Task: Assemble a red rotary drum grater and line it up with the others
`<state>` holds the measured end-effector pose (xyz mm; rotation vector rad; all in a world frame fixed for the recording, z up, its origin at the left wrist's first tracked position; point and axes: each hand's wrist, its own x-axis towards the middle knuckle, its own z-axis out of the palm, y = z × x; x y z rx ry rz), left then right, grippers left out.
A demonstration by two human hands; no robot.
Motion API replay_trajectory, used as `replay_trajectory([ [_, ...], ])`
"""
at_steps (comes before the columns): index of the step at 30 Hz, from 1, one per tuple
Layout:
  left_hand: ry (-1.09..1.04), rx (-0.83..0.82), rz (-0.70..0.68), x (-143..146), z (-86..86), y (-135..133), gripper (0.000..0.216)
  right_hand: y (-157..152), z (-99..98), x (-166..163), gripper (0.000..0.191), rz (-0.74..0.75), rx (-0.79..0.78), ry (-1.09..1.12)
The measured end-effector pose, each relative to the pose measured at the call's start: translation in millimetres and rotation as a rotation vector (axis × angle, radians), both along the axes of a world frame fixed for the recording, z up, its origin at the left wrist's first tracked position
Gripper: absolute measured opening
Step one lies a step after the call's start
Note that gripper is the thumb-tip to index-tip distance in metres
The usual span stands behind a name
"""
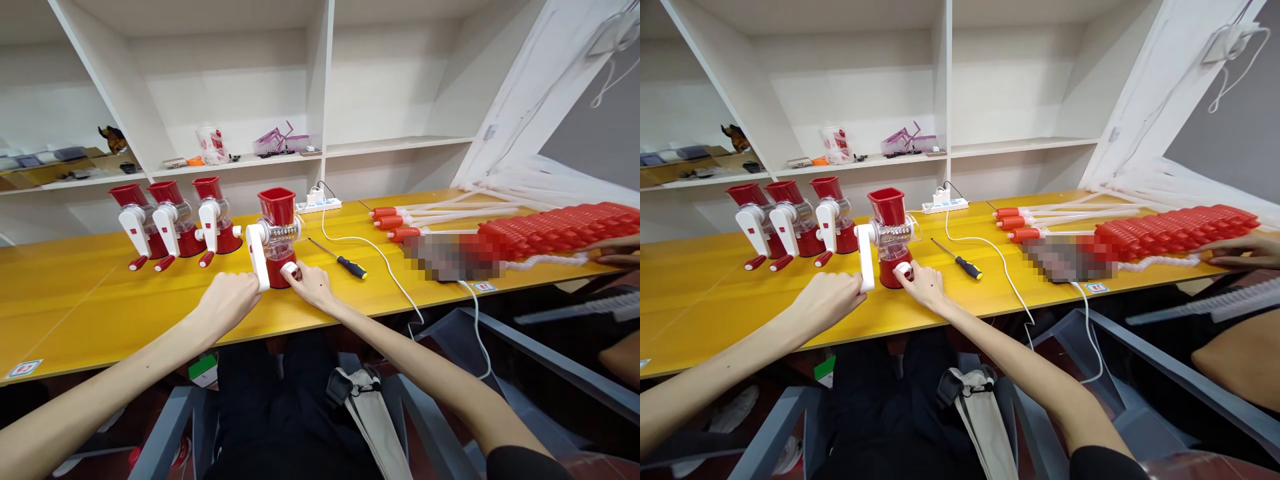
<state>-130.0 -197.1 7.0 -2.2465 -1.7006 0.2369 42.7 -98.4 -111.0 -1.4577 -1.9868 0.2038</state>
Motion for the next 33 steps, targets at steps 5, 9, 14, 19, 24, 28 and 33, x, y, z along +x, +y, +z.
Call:
replay_trajectory([
  [5, 0.004, -0.001, -0.003, -3.3, -5.4, 1.4, 0.028, 2.8, -6.7, 1.8, 0.041, 0.05, 0.047, 0.07],
  [9, 0.026, -0.001, -0.021, -3.1, -9.1, 2.3, 0.03, 4.4, -8.7, 2.1, 0.038, 0.088, 0.065, 0.15],
  [14, 0.029, -0.024, -0.014, -0.1, -10.3, 1.8, 0.029, 3.3, -6.1, 2.0, 0.034, 0.148, 0.071, 0.234],
  [19, 0.022, -0.025, -0.01, 0.0, -11.4, 0.9, 0.029, 5.1, -8.6, 2.5, 0.032, 0.222, 0.07, 0.333],
  [24, 0.017, -0.018, -0.023, -2.0, -15.3, 2.5, 0.029, 7.0, -11.7, 2.2, 0.032, 0.248, 0.049, 0.36],
  [28, 0.011, -0.015, -0.027, -2.7, -17.1, 3.5, 0.029, 8.0, -12.9, 1.5, 0.032, 0.232, 0.072, 0.341],
  [33, -0.027, -0.015, -0.018, -0.9, -15.0, 2.4, 0.028, 7.6, -12.1, 0.2, 0.028, 0.216, 0.102, 0.328],
])
